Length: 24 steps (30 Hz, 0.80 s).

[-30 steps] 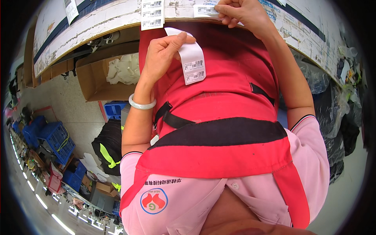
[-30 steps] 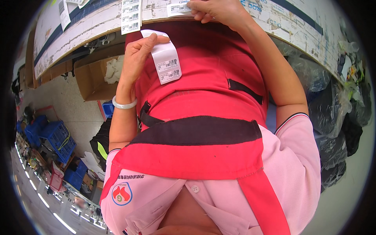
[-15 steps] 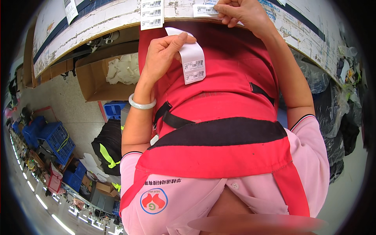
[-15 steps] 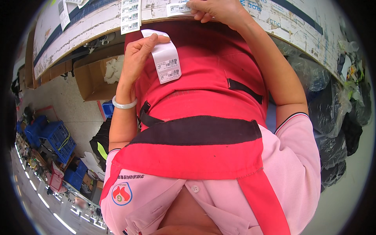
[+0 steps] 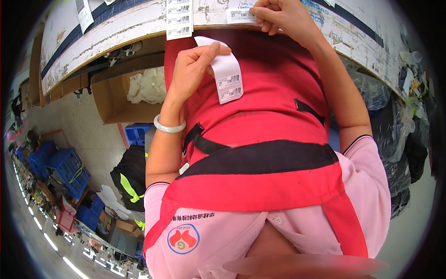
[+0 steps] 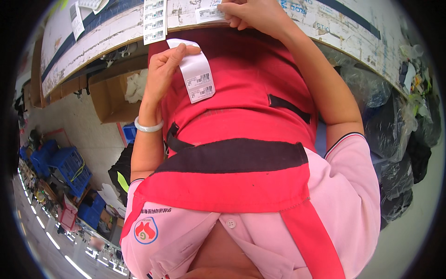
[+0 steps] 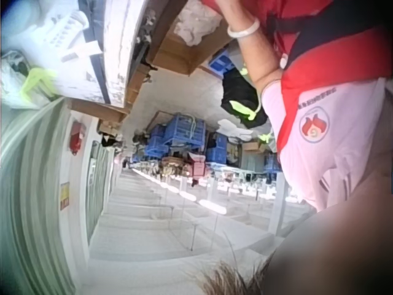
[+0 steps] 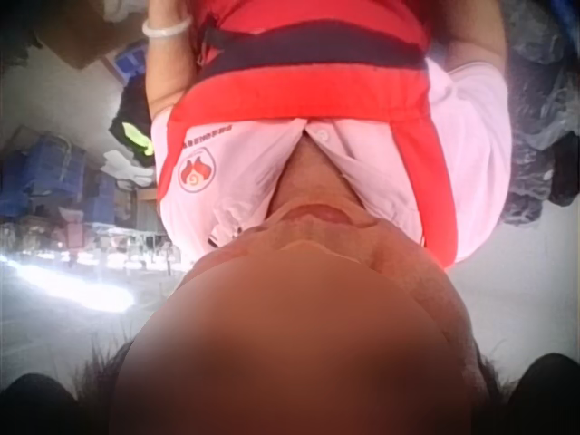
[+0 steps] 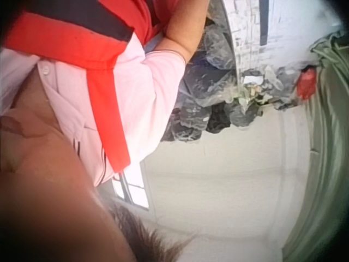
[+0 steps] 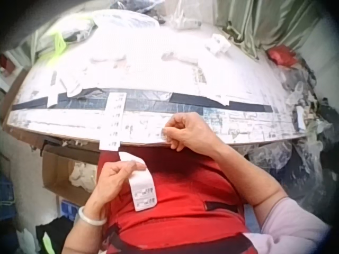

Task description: Sorting and peeling small adhesive barcode identification labels at a workstation.

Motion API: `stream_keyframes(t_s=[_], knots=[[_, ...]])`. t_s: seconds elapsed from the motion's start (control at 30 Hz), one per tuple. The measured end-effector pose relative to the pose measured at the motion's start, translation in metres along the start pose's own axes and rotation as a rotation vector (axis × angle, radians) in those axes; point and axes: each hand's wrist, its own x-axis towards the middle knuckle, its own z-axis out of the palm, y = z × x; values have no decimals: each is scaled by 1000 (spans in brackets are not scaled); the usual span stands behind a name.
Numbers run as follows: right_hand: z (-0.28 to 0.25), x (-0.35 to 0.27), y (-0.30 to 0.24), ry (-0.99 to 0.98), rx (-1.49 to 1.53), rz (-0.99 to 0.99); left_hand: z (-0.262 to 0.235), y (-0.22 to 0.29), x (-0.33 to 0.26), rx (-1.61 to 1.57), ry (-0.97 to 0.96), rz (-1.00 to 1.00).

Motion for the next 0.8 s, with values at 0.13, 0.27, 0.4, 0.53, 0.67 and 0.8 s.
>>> stream_keyframes(t_s=[0.13,0.27,0.4,0.53,0.67,0.8], knots=[[-24,1,21,40,157,-112,-2,2,-4,-54,23,-32],[-93,19,42,318,69,-165,-8,7,-12,-60,-18,-65],[-153,47,78,579,-100,-118,11,37,-20,-100,-51,-119],[-160,62,100,824,-720,-59,10,37,-21,-151,-87,-135],[-107,20,39,842,-601,-229,7,33,-18,-111,-53,-126],[-18,-26,12,-49,-189,-43,6,23,-22,-118,19,-75]])
